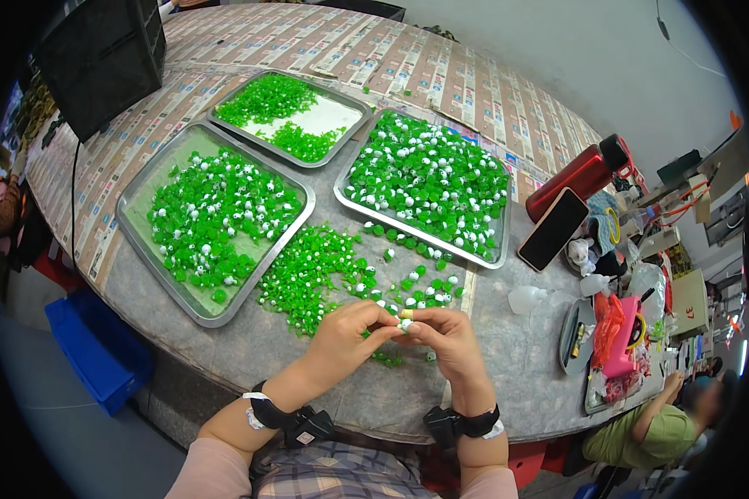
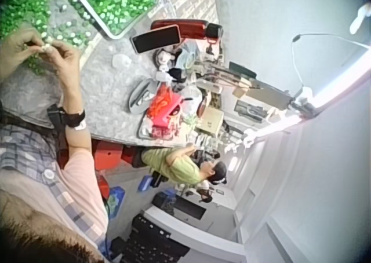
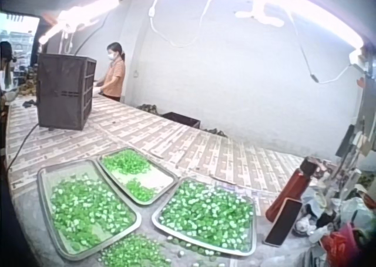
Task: The person sits at a table and repeatedly picks up small green plastic pieces. They apply a small amount of liquid from a white squeeze bottle onto the pieces and then attach small white components to them. The person places the assembled units onto metal trays on the table.
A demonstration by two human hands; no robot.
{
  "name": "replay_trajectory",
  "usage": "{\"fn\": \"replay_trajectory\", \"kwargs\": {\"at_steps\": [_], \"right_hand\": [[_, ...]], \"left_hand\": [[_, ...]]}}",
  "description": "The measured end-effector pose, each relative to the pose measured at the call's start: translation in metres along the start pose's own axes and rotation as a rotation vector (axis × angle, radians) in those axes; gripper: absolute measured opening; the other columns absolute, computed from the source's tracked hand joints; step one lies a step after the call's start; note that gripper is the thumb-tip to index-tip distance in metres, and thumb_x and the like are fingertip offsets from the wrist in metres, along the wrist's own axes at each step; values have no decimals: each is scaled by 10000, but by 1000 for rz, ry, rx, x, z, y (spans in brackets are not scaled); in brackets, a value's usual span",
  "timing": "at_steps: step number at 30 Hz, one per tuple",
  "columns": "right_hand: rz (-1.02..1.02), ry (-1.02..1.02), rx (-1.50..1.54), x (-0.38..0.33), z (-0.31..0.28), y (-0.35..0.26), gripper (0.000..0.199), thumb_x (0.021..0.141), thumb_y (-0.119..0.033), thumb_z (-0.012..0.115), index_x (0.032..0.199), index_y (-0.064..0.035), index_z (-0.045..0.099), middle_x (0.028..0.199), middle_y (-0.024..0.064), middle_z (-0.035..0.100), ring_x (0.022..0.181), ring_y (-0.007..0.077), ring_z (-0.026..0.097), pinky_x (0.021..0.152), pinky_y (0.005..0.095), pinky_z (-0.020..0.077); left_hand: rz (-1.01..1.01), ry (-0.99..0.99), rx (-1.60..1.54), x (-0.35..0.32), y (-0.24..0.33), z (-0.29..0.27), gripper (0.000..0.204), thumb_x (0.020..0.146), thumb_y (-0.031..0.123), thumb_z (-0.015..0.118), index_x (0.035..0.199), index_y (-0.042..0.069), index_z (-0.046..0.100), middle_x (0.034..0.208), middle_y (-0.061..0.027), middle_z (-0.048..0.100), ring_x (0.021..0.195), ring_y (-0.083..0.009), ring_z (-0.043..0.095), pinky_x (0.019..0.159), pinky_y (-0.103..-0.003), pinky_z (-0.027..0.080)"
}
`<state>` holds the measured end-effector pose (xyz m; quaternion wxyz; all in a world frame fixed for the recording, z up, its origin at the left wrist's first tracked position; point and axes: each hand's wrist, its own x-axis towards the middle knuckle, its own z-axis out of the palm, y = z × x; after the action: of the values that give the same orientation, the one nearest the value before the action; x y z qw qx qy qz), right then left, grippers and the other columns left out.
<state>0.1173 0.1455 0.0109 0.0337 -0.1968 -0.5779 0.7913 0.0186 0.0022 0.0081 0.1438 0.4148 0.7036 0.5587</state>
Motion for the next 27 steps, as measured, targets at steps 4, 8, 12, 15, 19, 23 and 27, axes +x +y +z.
{"fn": "replay_trajectory", "kwargs": {"at_steps": [4,8,12,15,19,23,27], "right_hand": [[3,2,21,1,3,0,197,764,-60,562,937,34,558,826,105,599,741,145,583,649,234,476],[-103,27,60,-1,15,-13,197,772,-58,552,947,32,549,823,127,597,754,160,585,641,234,474],[-343,208,-458,-1,10,-21,115,741,-47,577,850,-11,579,817,88,599,716,131,577,610,227,462],[-459,215,-900,1,14,-25,76,677,-64,617,747,-52,590,720,55,562,666,167,533,602,253,429],[-548,50,-1247,9,18,-16,91,637,-112,627,696,-65,575,668,63,486,695,232,472,614,315,396],[-579,-26,-1430,15,23,-7,108,619,-122,623,686,-65,561,688,64,471,705,232,461,619,320,388],[-597,-39,-1484,19,24,-1,118,606,-114,620,685,-62,548,683,70,460,700,241,454,618,328,379]], "left_hand": [[-26,22,-23,0,1,0,86,700,59,617,743,5,566,709,-70,566,624,-147,547,555,-247,432],[-178,144,-419,1,-2,-3,85,743,107,589,731,26,567,680,-51,555,616,-143,537,539,-243,428],[-163,557,-1302,10,-26,-36,176,785,177,557,893,41,533,704,-13,519,629,-89,504,563,-200,443],[-206,588,-1598,12,-26,-43,270,793,242,540,985,57,493,706,1,489,654,-75,484,562,-186,436],[-307,446,-1416,10,-22,-35,273,816,256,503,1017,72,477,704,5,482,661,-74,481,555,-182,432],[-343,288,-1178,5,-16,-26,233,827,223,489,974,42,498,712,-9,516,632,-87,499,535,-202,441],[-397,201,-1069,5,-11,-22,189,815,160,513,940,19,528,720,-20,546,632,-75,520,558,-201,446]]}}
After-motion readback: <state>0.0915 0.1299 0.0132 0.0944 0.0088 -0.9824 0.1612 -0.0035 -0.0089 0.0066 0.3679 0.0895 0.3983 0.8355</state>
